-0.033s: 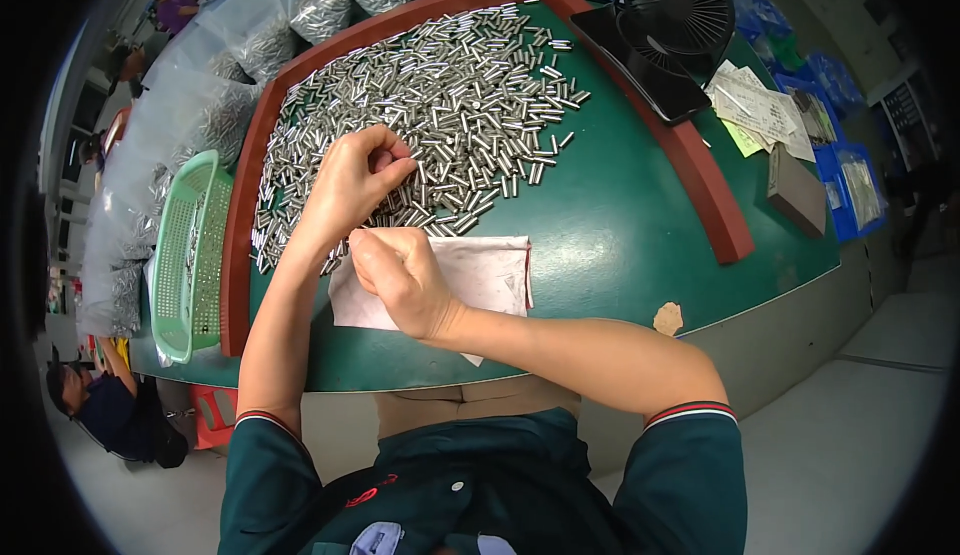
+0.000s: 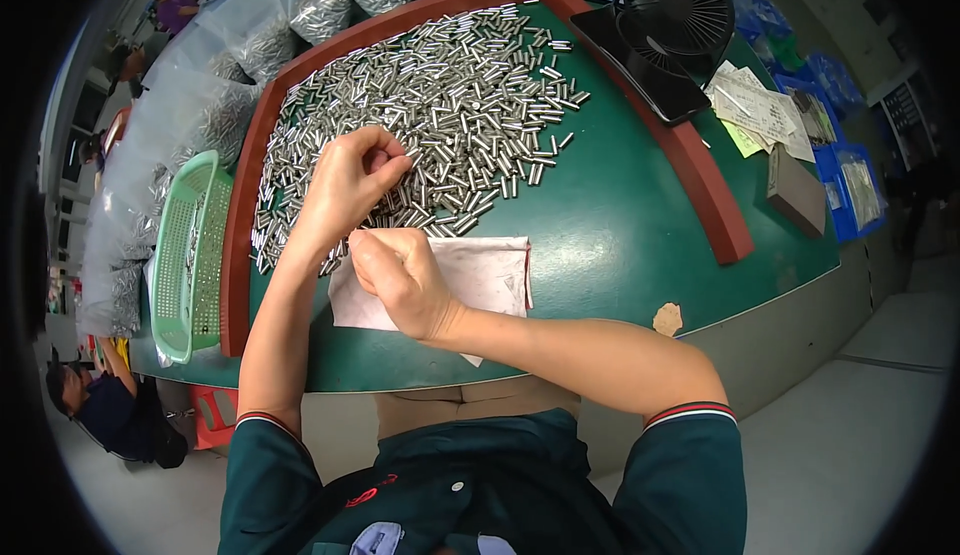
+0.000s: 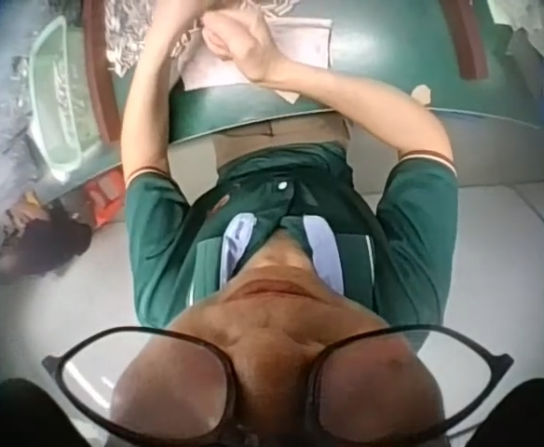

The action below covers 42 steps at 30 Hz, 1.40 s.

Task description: The recorder is inspecting and cleaning small metal pins using a stylus tool at a factory workbench.

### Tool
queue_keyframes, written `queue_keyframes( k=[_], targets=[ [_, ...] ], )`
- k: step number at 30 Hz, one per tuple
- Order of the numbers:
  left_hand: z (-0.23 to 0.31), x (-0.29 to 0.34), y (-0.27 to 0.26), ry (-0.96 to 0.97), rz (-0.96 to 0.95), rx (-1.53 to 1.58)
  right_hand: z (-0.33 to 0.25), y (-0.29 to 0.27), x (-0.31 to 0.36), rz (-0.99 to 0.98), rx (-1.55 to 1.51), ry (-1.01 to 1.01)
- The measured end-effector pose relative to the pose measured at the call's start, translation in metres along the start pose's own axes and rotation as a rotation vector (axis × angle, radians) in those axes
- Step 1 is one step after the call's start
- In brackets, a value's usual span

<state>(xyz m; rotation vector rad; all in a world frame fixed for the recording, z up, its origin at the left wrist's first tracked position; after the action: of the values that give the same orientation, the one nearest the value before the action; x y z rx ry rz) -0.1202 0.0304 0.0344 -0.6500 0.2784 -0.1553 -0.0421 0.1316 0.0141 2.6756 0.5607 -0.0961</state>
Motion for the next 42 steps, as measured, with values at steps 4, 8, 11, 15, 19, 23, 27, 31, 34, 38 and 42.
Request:
queue_keyframes(
  k=[4, 8, 11, 15, 19, 23, 27, 31, 34, 38, 42],
  targets=[
    [0.0, 0.015, -0.023, -0.176, 0.051, 0.433, -0.002, -0.001, -0.001, 0.0, -0.007, 0.012],
    [-0.011, 0.045, -0.032, -0.361, 0.017, 1.108, -0.001, 0.001, 0.0, 0.012, -0.011, 0.028],
    [-0.036, 0.059, -0.028, -0.338, 0.008, 1.368, -0.001, 0.002, -0.001, 0.0, -0.017, 0.038],
    [-0.042, 0.062, -0.028, -0.344, 0.017, 1.421, 0.006, -0.002, -0.002, -0.033, -0.027, 0.046],
    [-0.043, 0.063, -0.029, -0.362, 0.035, 1.416, 0.01, -0.002, -0.002, -0.027, -0.066, 0.045],
    [-0.041, 0.063, -0.029, -0.365, 0.033, 1.422, 0.009, -0.002, -0.001, -0.025, -0.107, 0.027],
    [-0.04, 0.065, -0.028, -0.382, 0.023, 1.423, 0.009, -0.003, 0.0, -0.029, -0.096, 0.03],
    [-0.035, 0.068, -0.031, -0.376, 0.032, 1.399, 0.008, -0.001, 0.001, -0.026, -0.076, 0.032],
    [-0.029, 0.077, -0.036, -0.328, 0.075, 1.175, 0.011, -0.002, -0.003, -0.007, -0.114, 0.027],
    [-0.009, 0.104, -0.03, -0.286, 0.145, 0.619, 0.008, -0.006, -0.007, 0.009, -0.139, 0.062],
    [-0.008, 0.128, -0.021, -0.249, 0.102, 0.311, 0.002, -0.006, -0.015, 0.029, -0.234, 0.06]
  ],
)
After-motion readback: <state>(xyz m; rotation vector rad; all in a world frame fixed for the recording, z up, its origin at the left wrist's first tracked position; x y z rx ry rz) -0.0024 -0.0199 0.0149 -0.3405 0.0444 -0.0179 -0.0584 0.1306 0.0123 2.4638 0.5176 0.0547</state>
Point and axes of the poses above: each hand's wrist, its own x-axis away from the middle knuckle, its own y-axis out of the palm, z = x × y, the point moved 1 cm from there along -x, towards the middle knuckle, and after that the axes turned 11 degrees about x, right-handed, at the moved point
